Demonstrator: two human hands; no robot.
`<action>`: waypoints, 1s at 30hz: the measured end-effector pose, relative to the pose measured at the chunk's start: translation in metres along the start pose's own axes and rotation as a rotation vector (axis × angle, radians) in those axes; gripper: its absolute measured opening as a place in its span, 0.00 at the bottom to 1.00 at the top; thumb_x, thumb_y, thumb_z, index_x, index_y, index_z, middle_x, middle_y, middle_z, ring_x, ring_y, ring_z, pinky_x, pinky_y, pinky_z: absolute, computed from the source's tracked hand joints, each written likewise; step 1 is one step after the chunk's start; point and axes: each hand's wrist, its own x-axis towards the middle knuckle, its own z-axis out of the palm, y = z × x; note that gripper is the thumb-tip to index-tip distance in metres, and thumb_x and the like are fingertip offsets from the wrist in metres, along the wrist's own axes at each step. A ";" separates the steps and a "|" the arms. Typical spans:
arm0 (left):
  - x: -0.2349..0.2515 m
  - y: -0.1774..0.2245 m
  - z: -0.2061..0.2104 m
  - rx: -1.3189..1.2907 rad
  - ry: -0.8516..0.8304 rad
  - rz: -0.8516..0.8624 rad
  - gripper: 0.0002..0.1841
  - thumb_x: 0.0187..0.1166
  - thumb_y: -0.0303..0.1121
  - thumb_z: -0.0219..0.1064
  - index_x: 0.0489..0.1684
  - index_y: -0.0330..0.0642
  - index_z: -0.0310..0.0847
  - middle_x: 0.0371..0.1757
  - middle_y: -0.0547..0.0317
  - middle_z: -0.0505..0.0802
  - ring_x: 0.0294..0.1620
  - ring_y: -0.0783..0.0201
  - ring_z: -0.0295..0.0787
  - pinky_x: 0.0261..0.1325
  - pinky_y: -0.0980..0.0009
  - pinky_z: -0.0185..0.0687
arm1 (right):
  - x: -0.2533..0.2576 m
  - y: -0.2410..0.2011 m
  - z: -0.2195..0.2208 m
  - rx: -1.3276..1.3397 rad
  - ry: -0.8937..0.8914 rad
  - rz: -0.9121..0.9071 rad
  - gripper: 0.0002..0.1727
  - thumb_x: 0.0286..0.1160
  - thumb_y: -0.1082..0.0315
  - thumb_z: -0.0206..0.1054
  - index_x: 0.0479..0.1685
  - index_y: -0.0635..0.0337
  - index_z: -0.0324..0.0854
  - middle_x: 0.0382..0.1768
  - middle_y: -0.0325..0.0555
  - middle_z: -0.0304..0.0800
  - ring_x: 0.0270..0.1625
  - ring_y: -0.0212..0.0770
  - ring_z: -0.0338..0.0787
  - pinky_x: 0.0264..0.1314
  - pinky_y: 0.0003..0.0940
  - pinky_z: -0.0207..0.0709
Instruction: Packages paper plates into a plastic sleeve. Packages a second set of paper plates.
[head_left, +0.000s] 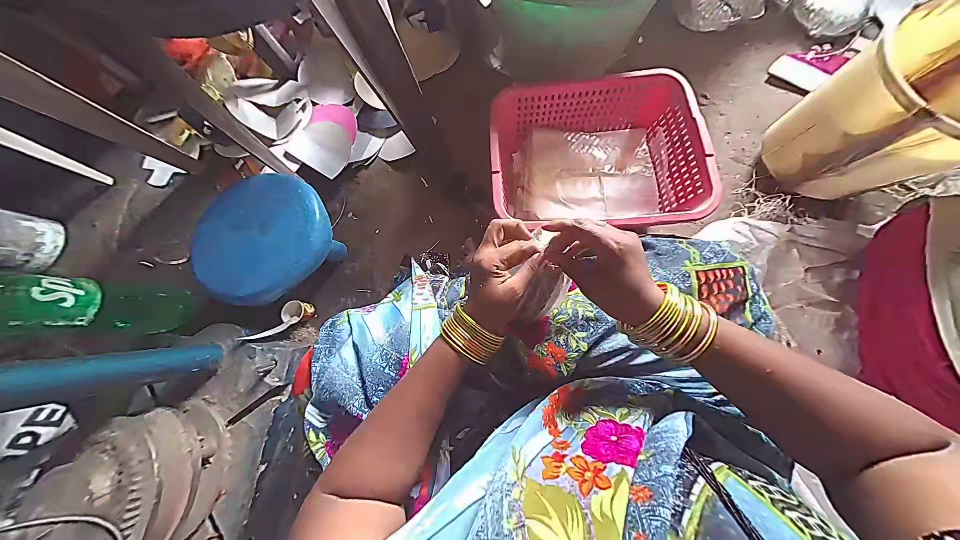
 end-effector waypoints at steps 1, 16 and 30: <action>0.000 0.000 0.001 0.022 0.015 -0.002 0.05 0.71 0.24 0.71 0.29 0.36 0.93 0.53 0.53 0.86 0.59 0.70 0.82 0.66 0.74 0.79 | 0.001 0.002 0.001 -0.041 0.015 -0.040 0.13 0.68 0.77 0.70 0.52 0.68 0.89 0.38 0.47 0.95 0.41 0.39 0.94 0.48 0.34 0.88; -0.004 0.014 0.012 0.651 0.066 0.259 0.10 0.77 0.28 0.67 0.30 0.31 0.91 0.55 0.40 0.89 0.55 0.56 0.89 0.60 0.69 0.86 | -0.006 0.004 0.014 -0.463 0.050 -0.257 0.11 0.75 0.70 0.62 0.33 0.63 0.89 0.33 0.53 0.88 0.42 0.53 0.89 0.41 0.42 0.80; 0.006 -0.009 0.009 -0.014 0.132 0.031 0.07 0.69 0.32 0.71 0.22 0.44 0.92 0.54 0.61 0.87 0.66 0.73 0.77 0.73 0.78 0.71 | 0.003 -0.005 0.012 -0.481 0.010 -0.104 0.06 0.72 0.75 0.64 0.33 0.63 0.87 0.36 0.53 0.91 0.45 0.53 0.94 0.40 0.43 0.88</action>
